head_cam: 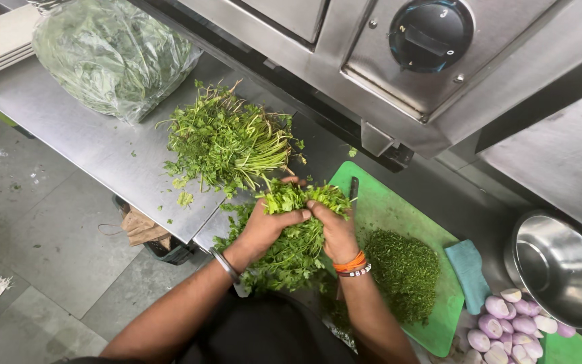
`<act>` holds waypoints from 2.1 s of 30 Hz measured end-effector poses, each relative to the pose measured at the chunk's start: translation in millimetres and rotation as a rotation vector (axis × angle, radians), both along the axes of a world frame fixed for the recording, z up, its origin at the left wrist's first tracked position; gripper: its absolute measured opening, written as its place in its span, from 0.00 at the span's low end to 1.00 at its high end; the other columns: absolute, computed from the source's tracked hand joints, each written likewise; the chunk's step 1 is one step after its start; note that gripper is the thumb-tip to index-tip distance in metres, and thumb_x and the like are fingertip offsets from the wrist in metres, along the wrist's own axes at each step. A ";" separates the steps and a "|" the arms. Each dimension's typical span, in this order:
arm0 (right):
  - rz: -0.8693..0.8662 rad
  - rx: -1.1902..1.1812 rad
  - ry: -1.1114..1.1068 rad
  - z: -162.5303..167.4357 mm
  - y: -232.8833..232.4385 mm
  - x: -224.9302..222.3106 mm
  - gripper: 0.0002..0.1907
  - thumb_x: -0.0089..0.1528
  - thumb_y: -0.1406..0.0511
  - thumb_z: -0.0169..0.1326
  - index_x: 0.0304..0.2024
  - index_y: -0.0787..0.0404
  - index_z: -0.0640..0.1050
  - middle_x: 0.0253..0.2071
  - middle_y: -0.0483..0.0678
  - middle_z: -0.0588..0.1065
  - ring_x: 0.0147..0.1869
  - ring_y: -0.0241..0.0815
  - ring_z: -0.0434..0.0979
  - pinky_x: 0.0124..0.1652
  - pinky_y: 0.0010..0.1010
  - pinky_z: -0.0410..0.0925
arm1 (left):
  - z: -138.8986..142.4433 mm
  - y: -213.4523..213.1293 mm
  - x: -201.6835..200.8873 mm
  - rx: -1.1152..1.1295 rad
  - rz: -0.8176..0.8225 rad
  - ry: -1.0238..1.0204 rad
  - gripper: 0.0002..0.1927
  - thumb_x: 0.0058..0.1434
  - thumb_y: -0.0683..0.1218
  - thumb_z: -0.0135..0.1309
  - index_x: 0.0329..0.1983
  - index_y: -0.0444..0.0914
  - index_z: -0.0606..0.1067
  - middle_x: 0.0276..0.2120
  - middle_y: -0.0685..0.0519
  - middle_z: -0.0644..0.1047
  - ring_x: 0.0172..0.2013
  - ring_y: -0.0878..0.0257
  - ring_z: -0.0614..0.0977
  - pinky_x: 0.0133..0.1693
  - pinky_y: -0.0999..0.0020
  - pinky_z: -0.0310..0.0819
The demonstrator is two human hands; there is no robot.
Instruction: The person chops coriander with a knife on a green cutting board, gathering the chopped pile aside, then pulls fresh coriander bunches from the pile on the steel counter, strips the leaves, and continues chopping them into the pile while a coworker peels shallots beside them.
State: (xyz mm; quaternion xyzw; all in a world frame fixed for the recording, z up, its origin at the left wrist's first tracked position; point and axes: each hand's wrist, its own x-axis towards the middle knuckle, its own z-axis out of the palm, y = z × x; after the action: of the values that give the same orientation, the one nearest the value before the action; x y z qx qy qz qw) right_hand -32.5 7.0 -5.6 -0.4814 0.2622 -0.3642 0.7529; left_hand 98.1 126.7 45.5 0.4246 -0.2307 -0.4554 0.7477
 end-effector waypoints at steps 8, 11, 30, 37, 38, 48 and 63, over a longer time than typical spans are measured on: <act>0.065 -0.246 0.074 33.5 10.0 4.4 0.13 0.62 0.78 0.58 0.49 0.68 0.74 0.43 0.53 0.79 0.46 0.44 0.81 0.47 0.34 0.75 | -14.0 -7.3 3.3 0.062 0.220 -0.037 0.08 0.60 0.38 0.62 0.41 0.32 0.77 0.37 0.52 0.81 0.38 0.65 0.81 0.42 0.68 0.76; -0.071 -0.234 -0.036 40.9 19.3 7.7 0.13 0.61 0.77 0.55 0.48 0.65 0.73 0.42 0.50 0.79 0.50 0.45 0.82 0.50 0.33 0.73 | -12.7 -8.0 9.1 0.130 0.375 -0.029 0.09 0.59 0.40 0.62 0.41 0.32 0.77 0.35 0.53 0.81 0.35 0.65 0.80 0.39 0.67 0.75; -0.184 -0.084 -0.031 31.3 30.6 25.2 0.05 0.64 0.72 0.57 0.43 0.67 0.79 0.37 0.49 0.79 0.42 0.40 0.79 0.48 0.37 0.72 | -2.0 1.7 1.4 0.000 0.237 -0.077 0.15 0.55 0.36 0.60 0.44 0.34 0.69 0.39 0.54 0.83 0.40 0.66 0.85 0.44 0.71 0.81; -0.156 -0.351 -0.167 48.2 49.2 14.5 0.08 0.67 0.74 0.53 0.47 0.64 0.69 0.34 0.49 0.76 0.45 0.46 0.82 0.54 0.43 0.74 | -1.3 -6.7 22.2 0.139 0.402 0.117 0.09 0.56 0.39 0.61 0.41 0.32 0.78 0.37 0.51 0.81 0.37 0.62 0.80 0.44 0.65 0.74; -0.133 -0.405 -0.166 52.5 52.1 12.1 0.08 0.68 0.75 0.53 0.47 0.64 0.68 0.34 0.49 0.76 0.46 0.47 0.83 0.56 0.45 0.75 | -0.4 -7.9 27.0 0.184 0.381 0.129 0.10 0.57 0.40 0.60 0.42 0.33 0.80 0.38 0.52 0.83 0.40 0.63 0.81 0.48 0.66 0.71; -0.088 -0.901 -0.277 93.5 77.1 -6.0 0.11 0.69 0.76 0.53 0.51 0.62 0.67 0.32 0.51 0.76 0.42 0.49 0.83 0.61 0.58 0.75 | 8.7 -8.5 53.1 0.335 0.319 0.180 0.15 0.60 0.44 0.56 0.45 0.31 0.83 0.39 0.46 0.83 0.40 0.58 0.81 0.47 0.61 0.75; -0.302 -0.531 -0.378 125.1 59.1 -47.1 0.11 0.72 0.69 0.53 0.52 0.57 0.65 0.29 0.48 0.70 0.28 0.41 0.72 0.34 0.40 0.73 | -17.2 2.6 112.3 0.048 0.254 0.622 0.15 0.69 0.46 0.40 0.47 0.35 0.76 0.40 0.46 0.82 0.38 0.54 0.84 0.43 0.54 0.83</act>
State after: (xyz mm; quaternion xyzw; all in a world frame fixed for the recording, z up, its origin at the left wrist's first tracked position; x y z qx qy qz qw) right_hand -79.6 66.1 119.5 -0.5401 0.0827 -0.6093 0.5746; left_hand 210.5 129.2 28.3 0.3081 0.0740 -0.4714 0.8230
